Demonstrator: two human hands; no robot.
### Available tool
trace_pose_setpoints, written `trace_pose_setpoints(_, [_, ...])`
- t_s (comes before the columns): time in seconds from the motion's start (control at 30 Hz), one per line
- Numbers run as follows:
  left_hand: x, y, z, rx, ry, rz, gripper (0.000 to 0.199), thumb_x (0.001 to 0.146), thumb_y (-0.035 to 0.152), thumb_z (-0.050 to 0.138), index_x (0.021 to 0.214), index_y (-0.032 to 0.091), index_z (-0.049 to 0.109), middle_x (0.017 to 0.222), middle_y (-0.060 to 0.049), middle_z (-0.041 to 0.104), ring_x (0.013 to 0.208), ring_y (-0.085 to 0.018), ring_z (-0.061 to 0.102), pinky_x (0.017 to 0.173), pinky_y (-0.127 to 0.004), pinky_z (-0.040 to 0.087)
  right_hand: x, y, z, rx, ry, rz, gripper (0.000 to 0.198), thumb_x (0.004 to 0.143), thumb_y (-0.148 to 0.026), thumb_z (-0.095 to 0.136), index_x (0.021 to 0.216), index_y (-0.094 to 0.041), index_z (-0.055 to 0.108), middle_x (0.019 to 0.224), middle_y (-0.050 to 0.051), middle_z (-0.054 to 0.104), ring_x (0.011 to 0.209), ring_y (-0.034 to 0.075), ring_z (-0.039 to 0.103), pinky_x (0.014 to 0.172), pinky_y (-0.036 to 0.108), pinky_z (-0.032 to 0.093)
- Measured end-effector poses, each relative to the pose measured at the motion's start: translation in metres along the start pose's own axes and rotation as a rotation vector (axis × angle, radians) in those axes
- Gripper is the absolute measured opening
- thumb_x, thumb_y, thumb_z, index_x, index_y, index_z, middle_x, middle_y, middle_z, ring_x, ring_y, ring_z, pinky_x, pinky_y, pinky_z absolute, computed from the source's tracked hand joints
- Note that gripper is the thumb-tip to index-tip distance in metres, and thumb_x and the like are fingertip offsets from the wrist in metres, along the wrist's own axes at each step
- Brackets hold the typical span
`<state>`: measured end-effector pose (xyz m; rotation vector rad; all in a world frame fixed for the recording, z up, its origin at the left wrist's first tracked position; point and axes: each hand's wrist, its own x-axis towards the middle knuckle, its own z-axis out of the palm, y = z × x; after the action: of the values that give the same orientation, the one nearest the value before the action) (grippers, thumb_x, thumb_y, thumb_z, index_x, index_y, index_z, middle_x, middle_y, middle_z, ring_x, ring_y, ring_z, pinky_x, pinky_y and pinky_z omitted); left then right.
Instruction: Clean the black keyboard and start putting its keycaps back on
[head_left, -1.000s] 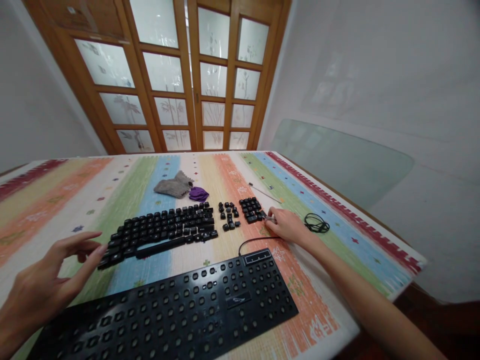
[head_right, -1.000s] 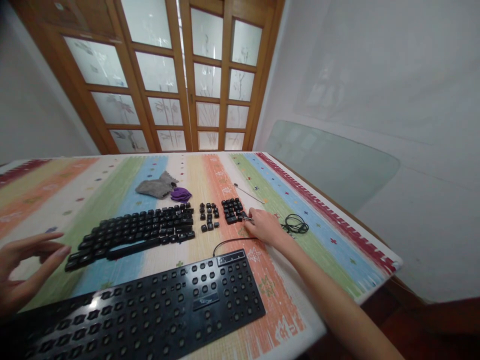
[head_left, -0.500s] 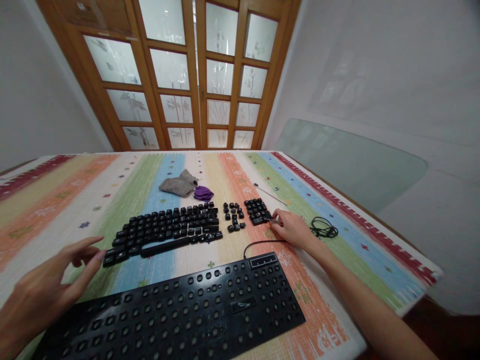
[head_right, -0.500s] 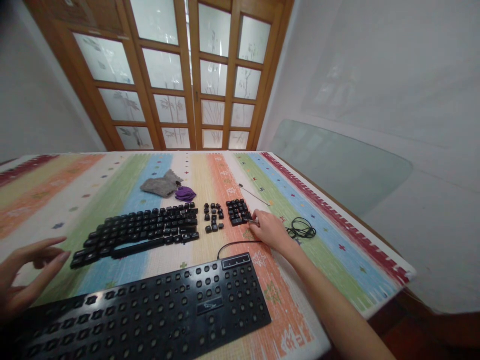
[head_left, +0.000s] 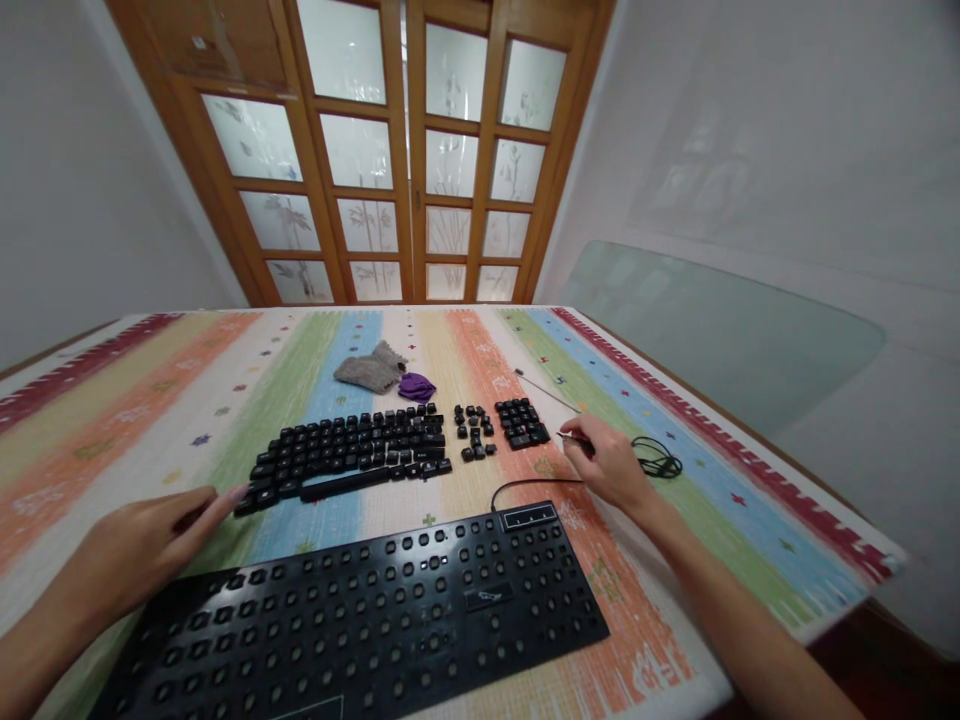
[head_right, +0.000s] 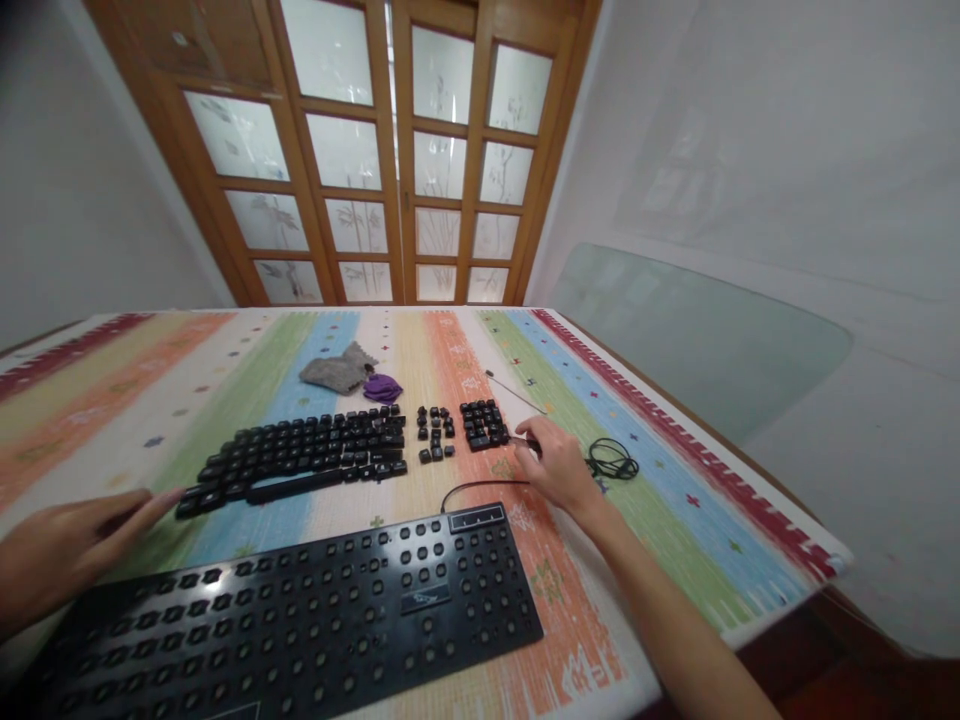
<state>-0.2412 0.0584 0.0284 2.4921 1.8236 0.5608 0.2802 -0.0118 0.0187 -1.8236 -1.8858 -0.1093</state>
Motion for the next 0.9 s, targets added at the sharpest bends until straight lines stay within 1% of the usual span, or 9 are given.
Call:
trace_pose_setpoints(0.1, [0.000, 0.002, -0.004, -0.014, -0.270, -0.005, 0.054, 0.085, 0.064, 0.035, 0.069, 0.027, 0.071, 0.064, -0.002, 0.072, 0.066, -0.027, 0.071, 0.064, -0.032, 0.049, -0.004, -0.003, -0.006, 0.053, -0.015, -0.082, 0.020, 0.084, -0.027, 0.041, 0.084, -0.019, 0.059, 0.078, 0.007, 0.064, 0.071, 0.020, 0.057, 0.072, 0.031, 0.041])
trace_pose_setpoints(0.17, [-0.003, 0.004, -0.005, -0.020, -0.342, -0.001, 0.059, 0.088, 0.067, 0.035, 0.062, 0.025, 0.066, 0.056, -0.001, 0.067, 0.060, -0.025, 0.068, 0.062, -0.031, 0.047, -0.006, -0.003, -0.008, 0.055, -0.056, -0.103, 0.021, 0.086, -0.030, 0.042, 0.077, -0.020, 0.058, 0.071, 0.006, 0.062, 0.065, 0.019, 0.056, 0.068, 0.030, 0.039])
trace_pose_setpoints(0.23, [-0.006, 0.005, -0.007, 0.005, -0.370, -0.023, 0.062, 0.087, 0.071, 0.038, 0.056, 0.023, 0.061, 0.051, 0.000, 0.062, 0.057, -0.025, 0.065, 0.059, -0.030, 0.045, -0.008, -0.002, -0.009, 0.050, -0.086, -0.112, 0.025, 0.087, -0.034, 0.044, 0.069, -0.021, 0.056, 0.061, 0.004, 0.059, 0.058, 0.018, 0.053, 0.063, 0.029, 0.037])
trace_pose_setpoints(0.33, [-0.011, 0.004, -0.012, -0.037, -0.436, -0.112, 0.060, 0.082, 0.075, 0.045, 0.057, 0.021, 0.055, 0.052, 0.001, 0.059, 0.057, -0.025, 0.065, 0.054, -0.029, 0.044, -0.010, -0.006, -0.007, 0.079, -0.150, -0.156, 0.034, 0.089, -0.040, 0.045, 0.061, -0.022, 0.053, 0.054, 0.002, 0.055, 0.052, 0.016, 0.050, 0.059, 0.028, 0.035])
trace_pose_setpoints(0.43, [-0.016, 0.000, -0.017, -0.244, -0.657, -0.258, 0.055, 0.080, 0.075, 0.050, 0.067, 0.021, 0.049, 0.050, 0.004, 0.057, 0.043, -0.022, 0.060, 0.044, -0.027, 0.040, -0.013, -0.015, -0.003, 0.175, -0.301, -0.213, 0.036, 0.091, -0.045, 0.047, 0.068, -0.020, 0.059, 0.058, 0.002, 0.060, 0.054, 0.016, 0.053, 0.058, 0.027, 0.036])
trace_pose_setpoints(0.53, [-0.020, -0.003, -0.021, -0.390, -0.820, -0.276, 0.051, 0.071, 0.069, 0.065, 0.073, 0.022, 0.044, 0.048, 0.006, 0.053, 0.038, -0.019, 0.057, 0.038, -0.023, 0.035, -0.015, -0.024, 0.000, 0.250, -0.465, -0.261, 0.031, 0.091, -0.047, 0.054, 0.080, -0.019, 0.064, 0.069, 0.003, 0.066, 0.060, 0.016, 0.058, 0.060, 0.026, 0.038])
trace_pose_setpoints(0.63, [-0.021, -0.005, -0.023, -0.438, -0.853, -0.223, 0.052, 0.065, 0.063, 0.073, 0.075, 0.022, 0.043, 0.049, 0.006, 0.052, 0.038, -0.017, 0.056, 0.038, -0.021, 0.034, -0.016, -0.028, 0.003, 0.232, -0.555, -0.293, 0.030, 0.089, -0.047, 0.059, 0.084, -0.018, 0.066, 0.073, 0.003, 0.067, 0.063, 0.016, 0.059, 0.061, 0.026, 0.039])
trace_pose_setpoints(0.77, [-0.018, -0.005, -0.021, -0.436, -0.833, -0.183, 0.054, 0.067, 0.068, 0.068, 0.076, 0.022, 0.042, 0.048, 0.006, 0.053, 0.036, -0.016, 0.054, 0.036, -0.021, 0.033, -0.013, -0.028, 0.003, 0.208, -0.593, -0.271, 0.036, 0.088, -0.052, 0.061, 0.083, -0.017, 0.065, 0.076, 0.004, 0.068, 0.067, 0.017, 0.060, 0.062, 0.027, 0.038])
trace_pose_setpoints(0.9, [-0.015, 0.008, -0.017, -0.443, -0.836, -0.177, 0.057, 0.068, 0.074, 0.063, 0.079, 0.022, 0.043, 0.050, 0.004, 0.057, 0.037, -0.016, 0.055, 0.038, -0.022, 0.038, -0.009, -0.020, -0.005, 0.167, -0.585, -0.230, 0.037, 0.088, -0.053, 0.059, 0.082, -0.017, 0.064, 0.073, 0.003, 0.067, 0.067, 0.018, 0.059, 0.061, 0.027, 0.036])
